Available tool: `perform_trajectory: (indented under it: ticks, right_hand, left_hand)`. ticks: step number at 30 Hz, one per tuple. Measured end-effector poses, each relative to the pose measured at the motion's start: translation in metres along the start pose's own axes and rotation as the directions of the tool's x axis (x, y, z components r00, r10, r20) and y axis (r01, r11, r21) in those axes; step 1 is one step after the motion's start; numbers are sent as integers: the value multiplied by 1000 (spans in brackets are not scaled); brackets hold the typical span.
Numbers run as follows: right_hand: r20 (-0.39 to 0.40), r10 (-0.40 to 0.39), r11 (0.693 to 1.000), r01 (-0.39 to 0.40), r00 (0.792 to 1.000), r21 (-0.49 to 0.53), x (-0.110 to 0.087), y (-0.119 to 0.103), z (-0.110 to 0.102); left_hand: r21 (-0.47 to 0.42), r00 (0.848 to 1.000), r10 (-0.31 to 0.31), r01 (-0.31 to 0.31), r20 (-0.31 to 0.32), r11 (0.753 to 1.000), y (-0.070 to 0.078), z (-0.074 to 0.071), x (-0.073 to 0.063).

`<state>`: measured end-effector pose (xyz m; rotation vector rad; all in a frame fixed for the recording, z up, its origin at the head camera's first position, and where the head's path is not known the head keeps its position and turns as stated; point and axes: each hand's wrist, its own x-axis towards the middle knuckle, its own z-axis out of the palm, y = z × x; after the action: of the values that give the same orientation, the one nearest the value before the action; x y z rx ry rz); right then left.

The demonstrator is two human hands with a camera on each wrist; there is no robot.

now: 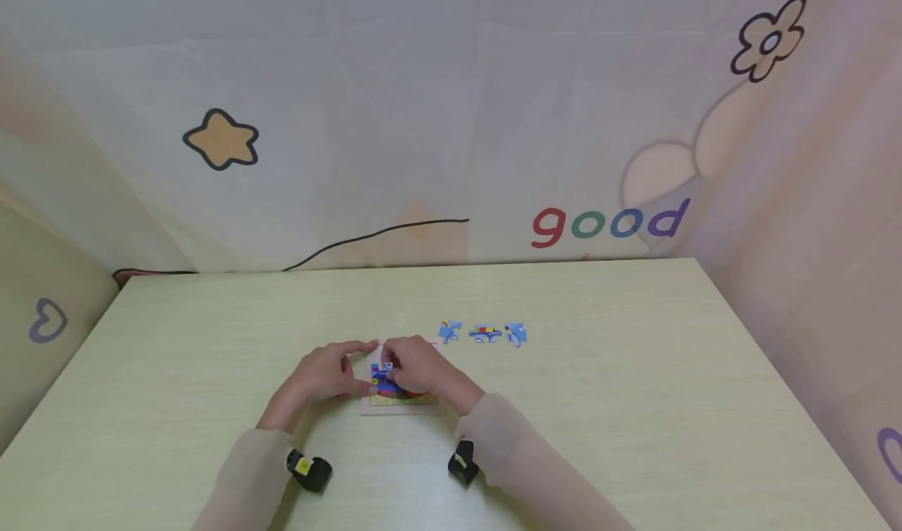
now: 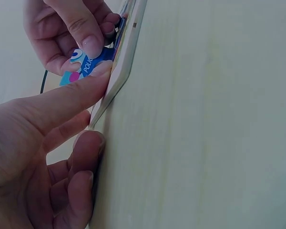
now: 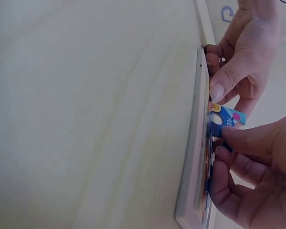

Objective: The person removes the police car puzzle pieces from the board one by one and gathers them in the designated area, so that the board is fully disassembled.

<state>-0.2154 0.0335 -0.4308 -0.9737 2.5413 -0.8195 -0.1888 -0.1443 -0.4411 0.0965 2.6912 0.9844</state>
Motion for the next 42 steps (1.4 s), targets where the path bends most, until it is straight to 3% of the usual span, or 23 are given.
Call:
perform_trajectory:
  ticks: [7, 16, 19, 22, 26, 28, 35, 42]
  right_hand:
    - [16, 0, 1000, 1, 1000, -28, 0, -3, -2]
    - [17, 73, 993, -74, 997, 94, 1, 2, -4]
    - [18, 74, 974, -76, 997, 211, 0, 6, -6]
    - [31, 76, 932, -82, 997, 352, -2, 11, -9]
    - [43, 79, 901, -90, 996, 425, -5, 17, -10]
    - [33, 83, 901, -89, 996, 424, -9, 19, -12]
    - [-70, 87, 951, -62, 994, 304, -25, 33, -29]
    - [-131, 167, 966, -136, 977, 219, -42, 56, -43]
  left_hand:
    - [9, 1000, 5, -5, 7, 1000, 0, 0, 0]
    - [32, 1000, -17, 16, 20, 999, 2, 1, 1]
    - [41, 999, -29, 28, 17, 999, 2, 0, 1]
    - [48, 999, -38, 37, 14, 998, 2, 1, 1]
    - [38, 999, -32, 31, 17, 999, 1, 1, 0]
    - [32, 999, -27, 26, 19, 999, 2, 2, 0]
    - [31, 999, -42, 41, 12, 999, 3, 1, 0]
    - [23, 999, -42, 42, 12, 999, 2, 2, 1]
